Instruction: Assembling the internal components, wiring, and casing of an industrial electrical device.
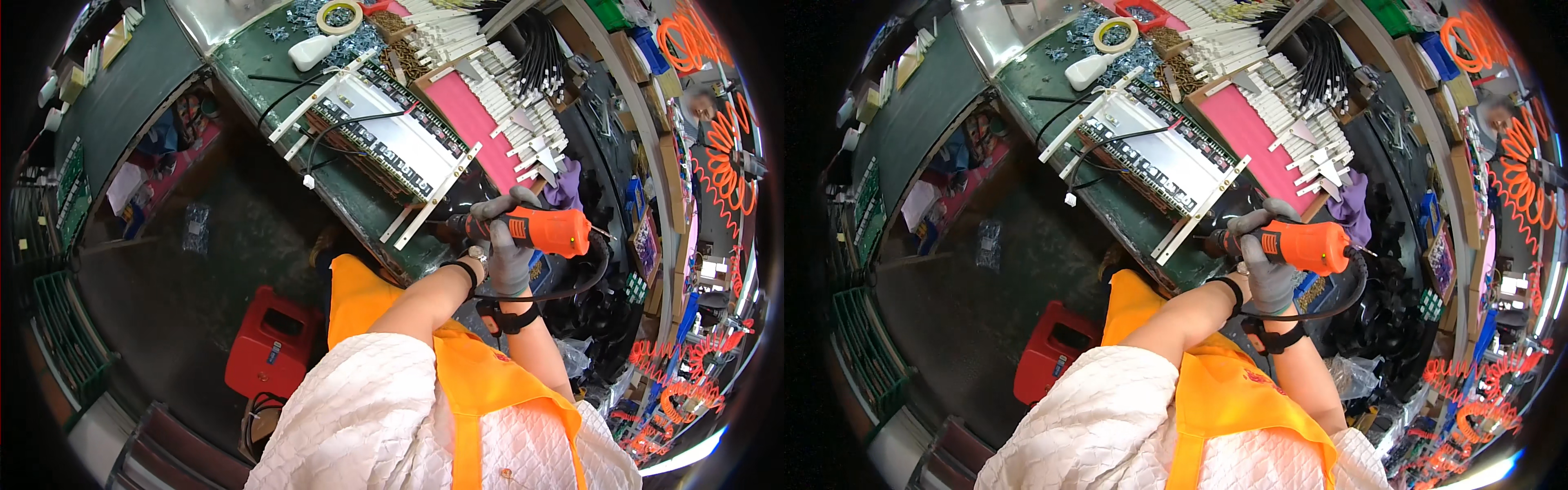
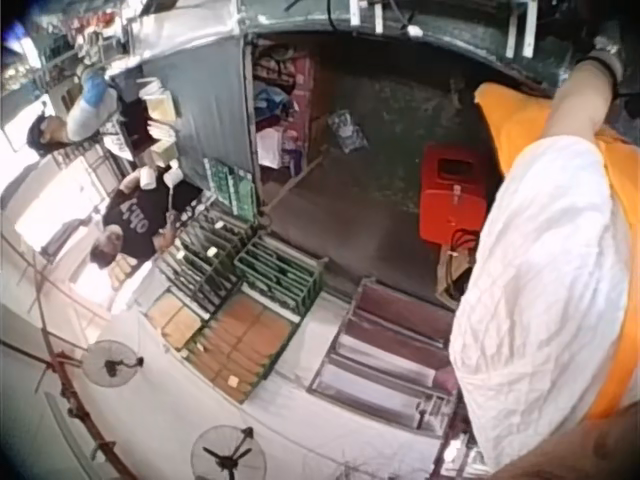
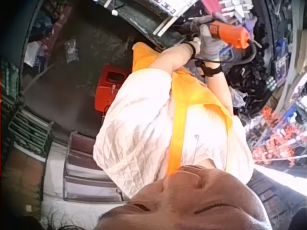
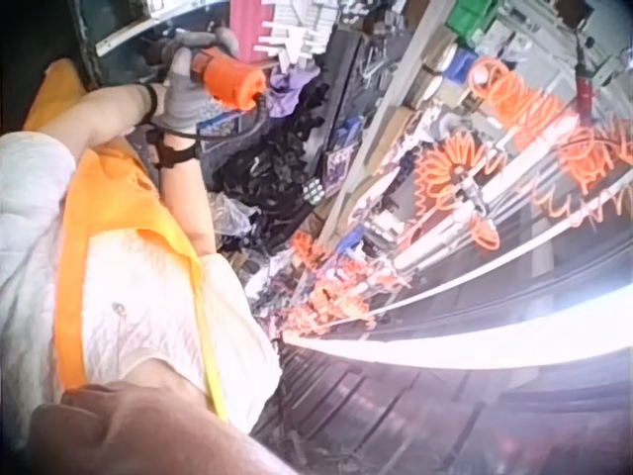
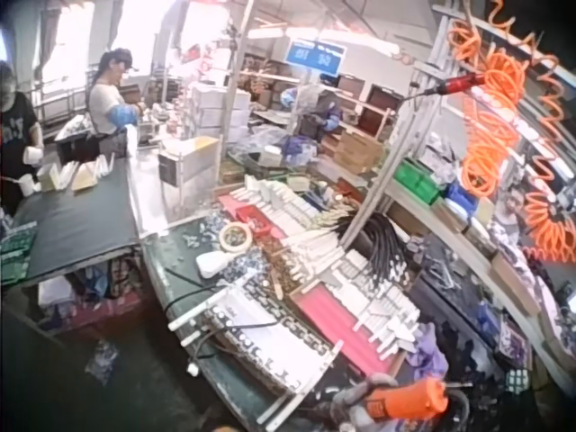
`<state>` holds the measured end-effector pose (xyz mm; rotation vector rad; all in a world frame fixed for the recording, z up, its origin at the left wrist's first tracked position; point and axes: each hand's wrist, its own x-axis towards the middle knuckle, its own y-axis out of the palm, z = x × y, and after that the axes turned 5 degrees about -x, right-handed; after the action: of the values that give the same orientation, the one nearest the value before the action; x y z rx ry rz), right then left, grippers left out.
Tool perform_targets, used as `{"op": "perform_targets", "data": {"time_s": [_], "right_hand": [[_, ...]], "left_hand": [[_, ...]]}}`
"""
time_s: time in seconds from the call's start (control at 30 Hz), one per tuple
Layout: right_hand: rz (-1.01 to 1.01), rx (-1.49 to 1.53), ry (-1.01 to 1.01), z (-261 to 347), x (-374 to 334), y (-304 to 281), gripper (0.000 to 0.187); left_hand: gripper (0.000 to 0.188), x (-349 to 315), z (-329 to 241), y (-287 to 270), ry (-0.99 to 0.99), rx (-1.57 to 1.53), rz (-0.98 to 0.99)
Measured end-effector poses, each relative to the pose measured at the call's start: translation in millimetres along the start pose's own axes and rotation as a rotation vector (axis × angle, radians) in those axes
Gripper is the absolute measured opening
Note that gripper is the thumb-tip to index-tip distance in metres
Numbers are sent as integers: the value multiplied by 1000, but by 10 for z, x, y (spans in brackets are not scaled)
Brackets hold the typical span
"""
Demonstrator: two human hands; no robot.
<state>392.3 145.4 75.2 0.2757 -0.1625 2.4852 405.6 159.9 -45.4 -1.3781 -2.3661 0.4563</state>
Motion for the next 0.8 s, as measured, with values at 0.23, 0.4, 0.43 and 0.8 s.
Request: {"op": "perform_targets", "data": {"time_s": [0.23,0.4,0.43,0.8], "right_hand": [[-34,16,-6,14,22,44,51],[-16,-11,17,58,34,13,47],[-20,-13,18,61,25,2,47],[50,-59,-29,43,-16,71,50]], "left_hand": [[15,-108,91,-58,12,-87,10],[15,-456,317,-296,-28,-696,102],[15,-557,354,-416,-306,-1023,228],[26,-912,888,-678,-804,-1705,-778]]}}
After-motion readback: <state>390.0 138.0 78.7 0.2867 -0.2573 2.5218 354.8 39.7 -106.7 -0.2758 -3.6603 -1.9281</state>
